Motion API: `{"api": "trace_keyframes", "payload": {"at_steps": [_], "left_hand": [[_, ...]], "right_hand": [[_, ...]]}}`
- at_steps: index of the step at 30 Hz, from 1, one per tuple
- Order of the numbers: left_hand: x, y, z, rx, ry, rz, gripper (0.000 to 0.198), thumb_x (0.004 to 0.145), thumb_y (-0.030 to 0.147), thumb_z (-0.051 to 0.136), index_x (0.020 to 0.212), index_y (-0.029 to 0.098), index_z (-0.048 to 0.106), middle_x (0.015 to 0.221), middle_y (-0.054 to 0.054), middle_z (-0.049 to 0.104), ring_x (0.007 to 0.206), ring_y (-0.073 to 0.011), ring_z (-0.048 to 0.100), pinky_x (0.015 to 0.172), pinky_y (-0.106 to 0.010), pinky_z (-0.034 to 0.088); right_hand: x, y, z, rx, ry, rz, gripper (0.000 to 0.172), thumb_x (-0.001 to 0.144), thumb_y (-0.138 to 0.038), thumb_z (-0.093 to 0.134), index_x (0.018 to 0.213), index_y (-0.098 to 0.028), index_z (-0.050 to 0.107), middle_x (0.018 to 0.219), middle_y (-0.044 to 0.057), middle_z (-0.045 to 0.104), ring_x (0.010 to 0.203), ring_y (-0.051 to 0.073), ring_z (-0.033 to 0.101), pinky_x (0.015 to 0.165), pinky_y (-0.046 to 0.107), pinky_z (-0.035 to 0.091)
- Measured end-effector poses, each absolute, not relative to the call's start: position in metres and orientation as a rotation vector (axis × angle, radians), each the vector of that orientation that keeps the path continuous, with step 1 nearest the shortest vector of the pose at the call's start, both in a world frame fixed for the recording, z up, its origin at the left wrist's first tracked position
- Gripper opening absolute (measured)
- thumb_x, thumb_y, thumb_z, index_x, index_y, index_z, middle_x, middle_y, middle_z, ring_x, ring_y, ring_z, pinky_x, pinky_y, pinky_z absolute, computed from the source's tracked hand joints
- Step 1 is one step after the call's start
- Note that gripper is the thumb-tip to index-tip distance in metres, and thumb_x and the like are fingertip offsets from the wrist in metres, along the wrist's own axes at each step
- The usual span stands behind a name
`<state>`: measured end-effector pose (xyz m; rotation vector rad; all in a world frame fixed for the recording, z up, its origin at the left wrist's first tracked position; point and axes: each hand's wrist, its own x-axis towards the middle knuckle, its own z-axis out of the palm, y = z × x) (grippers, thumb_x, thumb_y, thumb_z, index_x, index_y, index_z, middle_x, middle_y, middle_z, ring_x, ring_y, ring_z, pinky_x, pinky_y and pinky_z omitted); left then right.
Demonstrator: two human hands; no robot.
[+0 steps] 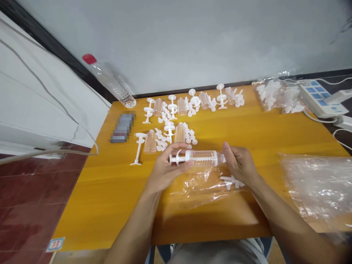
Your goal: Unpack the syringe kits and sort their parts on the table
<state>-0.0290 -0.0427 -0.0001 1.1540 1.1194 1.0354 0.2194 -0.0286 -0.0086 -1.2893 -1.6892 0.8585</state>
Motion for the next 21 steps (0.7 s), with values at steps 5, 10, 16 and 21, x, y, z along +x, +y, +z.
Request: {"api": "trace_keyframes", "payload": {"at_steps": [5, 10, 16, 21], "left_hand": [[-0.027, -0.045, 0.000, 1.197, 1.110, 1.093, 0.040, 0.078, 0.029, 0.089, 0.112, 0.025, 0.069, 0.109, -0.004, 0.076, 0.091, -0.0183, 0.075, 0.077, -0.029, 0.062], [-0.026, -0.045, 0.003, 1.383, 1.047, 1.195, 0.035, 0.077, 0.020, 0.089, 0.107, 0.023, 0.070, 0.126, -0.007, 0.073, 0.120, -0.0222, 0.068, 0.094, -0.031, 0.059], [-0.025, -0.041, -0.008, 1.068, 1.070, 1.114, 0.032, 0.084, 0.035, 0.085, 0.110, 0.023, 0.071, 0.100, -0.002, 0.073, 0.077, -0.0143, 0.072, 0.070, -0.028, 0.063], [-0.027, -0.042, -0.003, 1.419, 0.943, 1.238, 0.034, 0.077, 0.016, 0.089, 0.106, 0.023, 0.072, 0.119, -0.005, 0.075, 0.113, -0.0196, 0.071, 0.092, -0.029, 0.061]], "right_hand": [[0.220, -0.028, -0.009, -1.357, -1.661, 0.729, 0.068, 0.105, -0.069, 0.036, 0.058, -0.020, 0.030, 0.052, -0.003, 0.026, 0.050, 0.008, 0.025, 0.051, 0.028, 0.021], [0.229, -0.028, -0.005, -1.302, -1.466, 1.541, 0.068, 0.100, -0.074, 0.045, 0.059, -0.021, 0.034, 0.051, -0.004, 0.030, 0.044, 0.007, 0.027, 0.043, 0.025, 0.022], [0.229, -0.029, -0.002, -1.190, -1.413, 1.485, 0.064, 0.100, -0.068, 0.053, 0.062, -0.020, 0.037, 0.054, -0.005, 0.033, 0.047, 0.006, 0.030, 0.046, 0.023, 0.026], [0.227, -0.031, 0.002, -1.218, -1.441, 1.449, 0.063, 0.101, -0.069, 0.048, 0.062, -0.020, 0.038, 0.052, -0.004, 0.034, 0.046, 0.006, 0.030, 0.045, 0.024, 0.024]]}}
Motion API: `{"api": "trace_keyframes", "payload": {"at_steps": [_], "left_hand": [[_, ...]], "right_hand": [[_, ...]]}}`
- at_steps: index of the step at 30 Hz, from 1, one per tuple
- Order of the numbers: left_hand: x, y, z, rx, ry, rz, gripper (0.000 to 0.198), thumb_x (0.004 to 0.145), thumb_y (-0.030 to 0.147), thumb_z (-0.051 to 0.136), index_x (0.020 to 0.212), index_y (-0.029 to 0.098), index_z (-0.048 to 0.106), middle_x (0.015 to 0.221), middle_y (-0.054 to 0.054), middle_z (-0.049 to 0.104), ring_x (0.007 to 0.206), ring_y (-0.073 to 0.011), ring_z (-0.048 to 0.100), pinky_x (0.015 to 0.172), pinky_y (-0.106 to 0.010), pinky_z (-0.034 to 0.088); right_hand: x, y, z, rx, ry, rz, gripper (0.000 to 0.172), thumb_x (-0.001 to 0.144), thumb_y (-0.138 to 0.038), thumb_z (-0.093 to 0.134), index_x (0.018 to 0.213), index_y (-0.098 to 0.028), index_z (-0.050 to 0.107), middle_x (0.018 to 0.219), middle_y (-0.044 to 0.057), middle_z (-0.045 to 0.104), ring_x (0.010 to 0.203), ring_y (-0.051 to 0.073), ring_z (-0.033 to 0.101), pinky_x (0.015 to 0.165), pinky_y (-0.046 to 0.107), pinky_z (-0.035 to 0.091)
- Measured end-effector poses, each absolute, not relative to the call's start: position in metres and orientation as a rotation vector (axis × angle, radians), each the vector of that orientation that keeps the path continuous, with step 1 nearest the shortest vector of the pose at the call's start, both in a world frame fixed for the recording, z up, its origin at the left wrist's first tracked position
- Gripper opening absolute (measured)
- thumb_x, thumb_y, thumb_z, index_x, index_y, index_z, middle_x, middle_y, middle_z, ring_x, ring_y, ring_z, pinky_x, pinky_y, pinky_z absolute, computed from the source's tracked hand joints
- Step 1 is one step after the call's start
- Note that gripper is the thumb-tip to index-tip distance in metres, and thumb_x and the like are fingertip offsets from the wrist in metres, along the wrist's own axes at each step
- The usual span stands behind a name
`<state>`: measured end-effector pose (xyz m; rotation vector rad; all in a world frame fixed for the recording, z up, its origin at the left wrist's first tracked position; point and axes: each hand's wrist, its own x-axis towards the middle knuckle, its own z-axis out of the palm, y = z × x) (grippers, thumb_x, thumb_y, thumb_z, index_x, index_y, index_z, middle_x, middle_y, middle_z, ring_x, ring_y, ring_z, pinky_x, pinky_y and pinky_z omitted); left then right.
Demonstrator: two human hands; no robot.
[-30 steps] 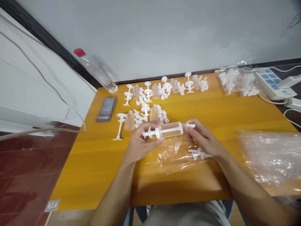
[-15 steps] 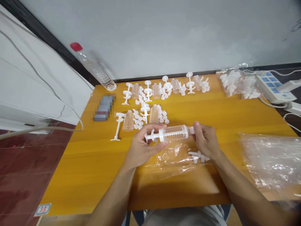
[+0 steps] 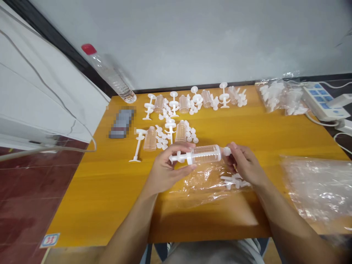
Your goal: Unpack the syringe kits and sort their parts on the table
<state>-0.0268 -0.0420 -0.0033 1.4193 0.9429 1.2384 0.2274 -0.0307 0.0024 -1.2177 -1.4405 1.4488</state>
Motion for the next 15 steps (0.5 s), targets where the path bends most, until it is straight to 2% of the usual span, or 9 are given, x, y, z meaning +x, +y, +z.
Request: {"api": "trace_keyframes", "payload": {"at_steps": [2, 3, 5, 8, 12, 15], "left_hand": [[-0.027, -0.044, 0.000, 1.490, 0.905, 1.258, 0.035, 0.076, 0.011, 0.088, 0.105, 0.023, 0.072, 0.123, -0.005, 0.074, 0.122, -0.0197, 0.068, 0.102, -0.031, 0.057], [-0.027, -0.044, 0.000, 1.472, 0.918, 1.244, 0.035, 0.076, 0.012, 0.088, 0.106, 0.024, 0.072, 0.124, -0.004, 0.075, 0.121, -0.0190, 0.069, 0.101, -0.029, 0.058], [-0.026, -0.045, 0.000, 1.356, 0.996, 1.180, 0.037, 0.077, 0.016, 0.089, 0.110, 0.025, 0.072, 0.123, -0.004, 0.075, 0.112, -0.0176, 0.072, 0.091, -0.025, 0.061], [-0.025, -0.042, -0.001, 1.071, 1.098, 1.094, 0.037, 0.078, 0.031, 0.090, 0.109, 0.023, 0.071, 0.105, -0.003, 0.075, 0.082, -0.0149, 0.076, 0.068, -0.023, 0.063], [-0.024, -0.035, 0.001, 0.745, 1.134, 0.959, 0.048, 0.072, 0.047, 0.092, 0.099, 0.019, 0.064, 0.072, 0.000, 0.070, 0.055, -0.0141, 0.070, 0.048, -0.020, 0.057], [-0.027, -0.031, 0.001, 0.663, 1.145, 0.901, 0.053, 0.067, 0.049, 0.094, 0.096, 0.019, 0.060, 0.064, 0.001, 0.067, 0.047, -0.0118, 0.065, 0.041, -0.017, 0.051]], "right_hand": [[0.226, -0.030, 0.003, -1.239, -1.446, 1.456, 0.064, 0.102, -0.069, 0.047, 0.062, -0.020, 0.034, 0.052, -0.005, 0.030, 0.046, 0.006, 0.025, 0.045, 0.025, 0.021], [0.225, -0.030, 0.003, -1.245, -1.447, 1.446, 0.063, 0.102, -0.068, 0.048, 0.063, -0.021, 0.033, 0.053, -0.005, 0.029, 0.047, 0.006, 0.023, 0.045, 0.025, 0.020], [0.225, -0.030, 0.000, -1.250, -1.468, 1.390, 0.060, 0.103, -0.065, 0.048, 0.065, -0.021, 0.033, 0.056, -0.005, 0.029, 0.049, 0.007, 0.025, 0.047, 0.025, 0.022], [0.225, -0.031, -0.006, -1.225, -1.579, 1.222, 0.053, 0.106, -0.057, 0.047, 0.069, -0.020, 0.036, 0.061, -0.005, 0.031, 0.053, 0.008, 0.028, 0.051, 0.025, 0.026], [0.228, -0.030, -0.008, -1.097, -1.823, 0.994, 0.034, 0.108, -0.042, 0.050, 0.082, -0.020, 0.049, 0.068, -0.004, 0.039, 0.059, 0.009, 0.035, 0.057, 0.025, 0.031], [0.229, -0.030, -0.006, -1.057, -1.897, 0.984, 0.023, 0.106, -0.039, 0.054, 0.091, -0.021, 0.053, 0.072, -0.003, 0.044, 0.059, 0.009, 0.037, 0.056, 0.024, 0.032]]}}
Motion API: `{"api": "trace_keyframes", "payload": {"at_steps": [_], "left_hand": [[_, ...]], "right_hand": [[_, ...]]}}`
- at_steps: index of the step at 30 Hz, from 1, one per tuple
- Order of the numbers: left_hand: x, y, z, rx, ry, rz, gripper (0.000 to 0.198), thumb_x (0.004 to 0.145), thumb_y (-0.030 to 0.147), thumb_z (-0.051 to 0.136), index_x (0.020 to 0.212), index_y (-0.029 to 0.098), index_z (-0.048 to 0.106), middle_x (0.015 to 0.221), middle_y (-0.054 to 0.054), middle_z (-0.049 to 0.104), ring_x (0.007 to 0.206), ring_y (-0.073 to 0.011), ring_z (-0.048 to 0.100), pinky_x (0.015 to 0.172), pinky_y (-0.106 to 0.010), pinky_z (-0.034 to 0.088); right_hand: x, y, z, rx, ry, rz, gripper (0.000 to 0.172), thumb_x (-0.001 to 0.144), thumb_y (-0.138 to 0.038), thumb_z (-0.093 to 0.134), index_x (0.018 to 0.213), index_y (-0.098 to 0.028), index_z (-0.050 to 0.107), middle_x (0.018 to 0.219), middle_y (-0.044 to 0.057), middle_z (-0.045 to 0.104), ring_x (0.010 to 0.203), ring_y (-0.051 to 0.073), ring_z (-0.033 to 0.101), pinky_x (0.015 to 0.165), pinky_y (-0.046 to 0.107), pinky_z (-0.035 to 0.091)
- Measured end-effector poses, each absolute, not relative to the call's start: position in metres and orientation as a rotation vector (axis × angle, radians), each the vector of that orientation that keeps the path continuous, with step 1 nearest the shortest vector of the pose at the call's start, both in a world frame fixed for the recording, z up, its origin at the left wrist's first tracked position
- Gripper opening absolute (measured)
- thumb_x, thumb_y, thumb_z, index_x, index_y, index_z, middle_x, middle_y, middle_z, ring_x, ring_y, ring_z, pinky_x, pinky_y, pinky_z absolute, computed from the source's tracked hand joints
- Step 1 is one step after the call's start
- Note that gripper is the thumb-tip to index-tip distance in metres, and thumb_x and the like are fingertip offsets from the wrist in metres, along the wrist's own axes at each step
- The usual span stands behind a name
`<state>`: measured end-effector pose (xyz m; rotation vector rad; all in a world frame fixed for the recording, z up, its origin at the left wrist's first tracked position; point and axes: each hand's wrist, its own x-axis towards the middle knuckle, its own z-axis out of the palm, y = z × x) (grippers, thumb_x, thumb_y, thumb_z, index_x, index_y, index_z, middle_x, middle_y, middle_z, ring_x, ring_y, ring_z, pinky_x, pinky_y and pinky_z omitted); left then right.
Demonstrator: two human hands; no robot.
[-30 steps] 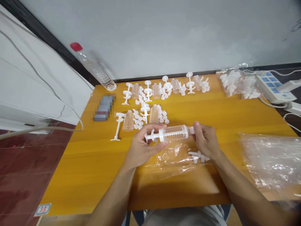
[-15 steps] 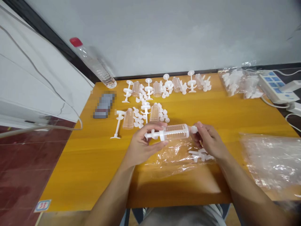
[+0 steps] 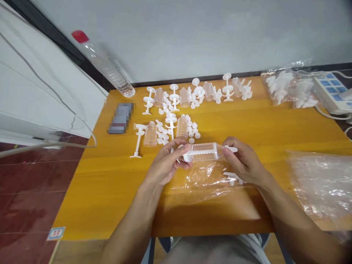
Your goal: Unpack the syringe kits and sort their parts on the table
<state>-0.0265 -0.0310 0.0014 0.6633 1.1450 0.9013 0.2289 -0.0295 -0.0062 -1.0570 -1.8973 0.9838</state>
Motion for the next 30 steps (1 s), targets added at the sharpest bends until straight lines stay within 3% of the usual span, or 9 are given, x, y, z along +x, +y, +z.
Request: {"api": "trace_keyframes", "payload": {"at_steps": [3, 6, 8, 10, 14, 17, 20, 25, 30], "left_hand": [[-0.032, -0.032, 0.001, 0.763, 1.137, 0.966, 0.050, 0.071, 0.046, 0.092, 0.100, 0.020, 0.062, 0.072, 0.000, 0.071, 0.054, -0.0125, 0.068, 0.048, -0.020, 0.056], [-0.035, -0.036, 0.001, 1.081, 1.081, 1.134, 0.043, 0.071, 0.031, 0.093, 0.102, 0.021, 0.065, 0.105, -0.006, 0.078, 0.094, -0.0190, 0.077, 0.076, -0.026, 0.064], [-0.034, -0.039, 0.002, 1.264, 1.036, 1.189, 0.041, 0.070, 0.022, 0.093, 0.101, 0.021, 0.066, 0.122, -0.009, 0.076, 0.119, -0.0229, 0.071, 0.092, -0.030, 0.062], [-0.032, -0.041, 0.002, 1.319, 1.022, 1.177, 0.039, 0.071, 0.019, 0.092, 0.102, 0.021, 0.068, 0.125, -0.009, 0.075, 0.124, -0.0235, 0.069, 0.096, -0.031, 0.061], [-0.029, -0.036, -0.001, 1.022, 1.125, 1.073, 0.038, 0.076, 0.034, 0.090, 0.104, 0.021, 0.068, 0.095, -0.004, 0.078, 0.078, -0.0167, 0.078, 0.066, -0.024, 0.064], [-0.033, -0.026, 0.000, 0.709, 1.218, 1.045, 0.047, 0.068, 0.045, 0.093, 0.095, 0.018, 0.065, 0.067, 0.001, 0.070, 0.045, -0.0118, 0.065, 0.041, -0.019, 0.055], [-0.038, -0.018, 0.003, 0.616, 1.226, 1.189, 0.055, 0.058, 0.045, 0.097, 0.093, 0.017, 0.065, 0.071, 0.001, 0.072, 0.043, -0.0106, 0.065, 0.037, -0.016, 0.052], [-0.039, -0.017, 0.005, 0.674, 1.167, 1.414, 0.057, 0.059, 0.045, 0.098, 0.096, 0.019, 0.063, 0.079, 0.001, 0.074, 0.048, -0.0111, 0.068, 0.038, -0.015, 0.051], [-0.041, -0.015, 0.003, 0.697, 1.204, 1.455, 0.060, 0.058, 0.047, 0.098, 0.096, 0.020, 0.061, 0.079, 0.001, 0.073, 0.049, -0.0106, 0.068, 0.041, -0.016, 0.052]], "right_hand": [[0.227, -0.031, -0.004, -1.075, -1.780, 1.105, 0.024, 0.104, -0.044, 0.058, 0.096, -0.021, 0.056, 0.072, -0.004, 0.046, 0.057, 0.008, 0.039, 0.052, 0.023, 0.032], [0.226, -0.031, -0.001, -1.126, -1.598, 1.227, 0.039, 0.102, -0.055, 0.058, 0.085, -0.020, 0.055, 0.064, -0.004, 0.044, 0.053, 0.008, 0.037, 0.050, 0.024, 0.029], [0.225, -0.030, 0.001, -1.188, -1.563, 1.265, 0.053, 0.102, -0.061, 0.053, 0.070, -0.020, 0.046, 0.058, -0.004, 0.038, 0.051, 0.007, 0.033, 0.049, 0.025, 0.027], [0.226, -0.029, 0.002, -1.241, -1.578, 1.280, 0.060, 0.104, -0.062, 0.049, 0.063, -0.020, 0.037, 0.055, -0.004, 0.034, 0.050, 0.007, 0.030, 0.049, 0.025, 0.025], [0.232, -0.030, 0.000, -1.197, -1.655, 1.263, 0.044, 0.104, -0.056, 0.053, 0.078, -0.020, 0.050, 0.062, -0.004, 0.041, 0.055, 0.008, 0.036, 0.051, 0.024, 0.031], [0.238, -0.029, 0.001, -1.156, -1.617, 1.214, 0.028, 0.102, -0.049, 0.058, 0.101, -0.022, 0.059, 0.072, -0.003, 0.053, 0.060, 0.010, 0.049, 0.057, 0.024, 0.042], [0.245, -0.017, 0.011, -1.314, -1.598, 0.989, 0.028, 0.095, -0.044, 0.067, 0.110, -0.021, 0.065, 0.077, 0.000, 0.064, 0.064, 0.013, 0.059, 0.062, 0.027, 0.049], [0.236, 0.044, 0.022, -1.741, -1.984, 0.558, 0.019, 0.087, -0.022, 0.068, 0.104, -0.020, 0.077, 0.087, 0.007, 0.075, 0.082, 0.023, 0.069, 0.083, 0.037, 0.056], [0.208, 0.113, 0.008, -1.962, -2.235, 0.515, 0.027, 0.083, -0.005, 0.061, 0.105, -0.005, 0.078, 0.112, 0.020, 0.075, 0.111, 0.031, 0.069, 0.100, 0.039, 0.053]]}}
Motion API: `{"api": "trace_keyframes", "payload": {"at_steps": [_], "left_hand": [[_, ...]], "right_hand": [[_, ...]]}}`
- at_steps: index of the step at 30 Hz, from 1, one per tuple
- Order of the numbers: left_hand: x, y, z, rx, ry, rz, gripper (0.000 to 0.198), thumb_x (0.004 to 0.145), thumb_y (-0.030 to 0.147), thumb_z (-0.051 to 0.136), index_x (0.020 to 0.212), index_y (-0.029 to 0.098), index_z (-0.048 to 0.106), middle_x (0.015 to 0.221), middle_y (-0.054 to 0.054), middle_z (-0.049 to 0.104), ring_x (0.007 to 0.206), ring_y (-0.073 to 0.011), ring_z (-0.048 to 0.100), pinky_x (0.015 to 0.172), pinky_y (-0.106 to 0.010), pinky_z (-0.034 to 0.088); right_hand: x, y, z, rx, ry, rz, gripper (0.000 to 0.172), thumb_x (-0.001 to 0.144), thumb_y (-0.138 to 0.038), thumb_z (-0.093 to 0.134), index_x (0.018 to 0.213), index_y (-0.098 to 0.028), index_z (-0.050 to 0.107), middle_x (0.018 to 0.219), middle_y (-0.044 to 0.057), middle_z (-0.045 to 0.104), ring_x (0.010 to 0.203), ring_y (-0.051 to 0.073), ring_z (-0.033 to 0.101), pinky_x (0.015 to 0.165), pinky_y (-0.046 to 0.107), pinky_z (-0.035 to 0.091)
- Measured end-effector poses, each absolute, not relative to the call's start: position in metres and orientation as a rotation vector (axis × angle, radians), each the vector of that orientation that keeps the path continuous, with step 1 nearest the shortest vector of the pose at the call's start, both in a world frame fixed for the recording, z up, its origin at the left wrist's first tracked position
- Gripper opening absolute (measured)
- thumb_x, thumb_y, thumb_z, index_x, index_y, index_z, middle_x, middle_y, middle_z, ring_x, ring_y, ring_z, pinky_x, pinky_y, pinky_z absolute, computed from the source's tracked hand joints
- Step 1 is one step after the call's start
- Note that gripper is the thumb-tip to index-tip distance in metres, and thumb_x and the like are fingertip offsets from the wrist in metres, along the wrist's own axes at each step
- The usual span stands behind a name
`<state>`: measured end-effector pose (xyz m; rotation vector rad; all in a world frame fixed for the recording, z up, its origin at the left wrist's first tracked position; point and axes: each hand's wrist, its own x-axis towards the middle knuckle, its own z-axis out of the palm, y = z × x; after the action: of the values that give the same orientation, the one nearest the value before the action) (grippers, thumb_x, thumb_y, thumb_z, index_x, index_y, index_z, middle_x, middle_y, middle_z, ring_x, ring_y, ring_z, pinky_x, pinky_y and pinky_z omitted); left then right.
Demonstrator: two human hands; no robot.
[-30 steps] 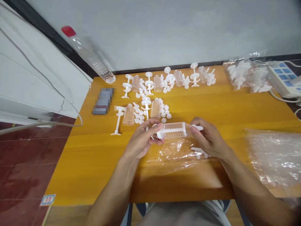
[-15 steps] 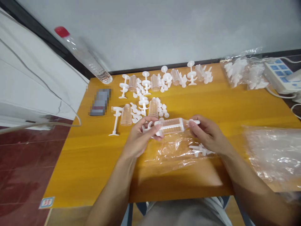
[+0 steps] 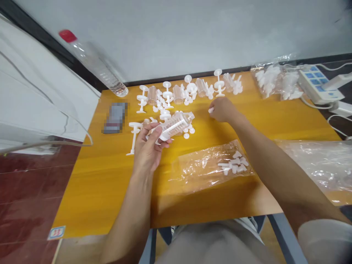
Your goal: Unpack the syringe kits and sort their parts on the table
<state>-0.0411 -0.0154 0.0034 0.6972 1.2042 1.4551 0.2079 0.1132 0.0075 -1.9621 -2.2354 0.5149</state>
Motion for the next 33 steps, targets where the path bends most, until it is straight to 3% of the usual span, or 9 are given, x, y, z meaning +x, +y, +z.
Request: {"api": "trace_keyframes", "payload": {"at_steps": [5, 11, 15, 19, 25, 29, 33], "left_hand": [[-0.047, -0.014, 0.001, 0.736, 1.220, 1.459, 0.058, 0.061, 0.050, 0.097, 0.097, 0.022, 0.060, 0.079, 0.003, 0.071, 0.050, -0.0096, 0.067, 0.044, -0.017, 0.053], [-0.049, -0.016, 0.000, 0.784, 1.215, 1.489, 0.055, 0.063, 0.047, 0.097, 0.098, 0.023, 0.062, 0.085, 0.003, 0.071, 0.057, -0.0102, 0.069, 0.053, -0.021, 0.058], [-0.035, -0.027, 0.001, 0.941, 1.164, 1.463, 0.046, 0.069, 0.040, 0.095, 0.102, 0.024, 0.068, 0.092, 0.002, 0.073, 0.072, -0.0127, 0.073, 0.067, -0.025, 0.063], [-0.013, -0.043, 0.005, 1.162, 1.118, 1.273, 0.048, 0.072, 0.034, 0.094, 0.115, 0.026, 0.074, 0.099, 0.000, 0.077, 0.086, -0.0141, 0.072, 0.082, -0.028, 0.063], [-0.018, -0.052, 0.020, 1.154, 1.246, 1.241, 0.047, 0.073, 0.041, 0.091, 0.114, 0.025, 0.075, 0.096, 0.000, 0.076, 0.080, -0.0142, 0.072, 0.078, -0.030, 0.062], [-0.018, -0.026, 0.034, 1.237, 1.372, 1.238, 0.043, 0.075, 0.046, 0.089, 0.107, 0.024, 0.072, 0.091, 0.000, 0.075, 0.075, -0.0136, 0.070, 0.070, -0.027, 0.057], [0.006, 0.024, 0.035, 1.663, 1.583, 0.957, 0.030, 0.084, 0.049, 0.079, 0.083, 0.021, 0.068, 0.081, -0.001, 0.073, 0.074, -0.0160, 0.067, 0.069, -0.028, 0.050]], "right_hand": [[0.203, 0.141, -0.002, -1.987, -2.201, 0.561, 0.035, 0.079, -0.003, 0.064, 0.111, -0.008, 0.078, 0.116, 0.018, 0.075, 0.112, 0.032, 0.069, 0.101, 0.041, 0.054], [0.233, 0.098, 0.013, -1.869, -1.963, 0.696, 0.067, 0.081, -0.020, 0.076, 0.146, -0.014, 0.061, 0.119, 0.013, 0.074, 0.101, 0.026, 0.071, 0.093, 0.039, 0.058], [0.226, 0.017, 0.022, -1.541, -1.574, 1.292, 0.053, 0.082, -0.051, 0.081, 0.123, -0.018, 0.075, 0.110, 0.010, 0.077, 0.095, 0.022, 0.073, 0.090, 0.037, 0.061], [0.196, -0.031, 0.013, -1.108, -1.224, 1.630, 0.046, 0.083, -0.060, 0.079, 0.109, -0.021, 0.076, 0.113, 0.007, 0.077, 0.106, 0.019, 0.072, 0.102, 0.038, 0.058], [0.213, 0.005, 0.020, -1.091, -0.853, 1.373, 0.044, 0.084, -0.062, 0.077, 0.092, -0.021, 0.064, 0.107, 0.008, 0.074, 0.096, 0.019, 0.074, 0.094, 0.034, 0.062], [0.238, 0.038, 0.023, -1.521, -1.265, 1.143, 0.054, 0.090, -0.071, 0.063, 0.090, -0.018, 0.065, 0.089, 0.009, 0.071, 0.077, 0.018, 0.072, 0.067, 0.028, 0.057], [0.235, 0.060, 0.007, -1.848, -1.728, 0.924, 0.061, 0.094, -0.071, 0.058, 0.070, -0.015, 0.061, 0.067, 0.008, 0.065, 0.066, 0.017, 0.064, 0.063, 0.026, 0.043]]}}
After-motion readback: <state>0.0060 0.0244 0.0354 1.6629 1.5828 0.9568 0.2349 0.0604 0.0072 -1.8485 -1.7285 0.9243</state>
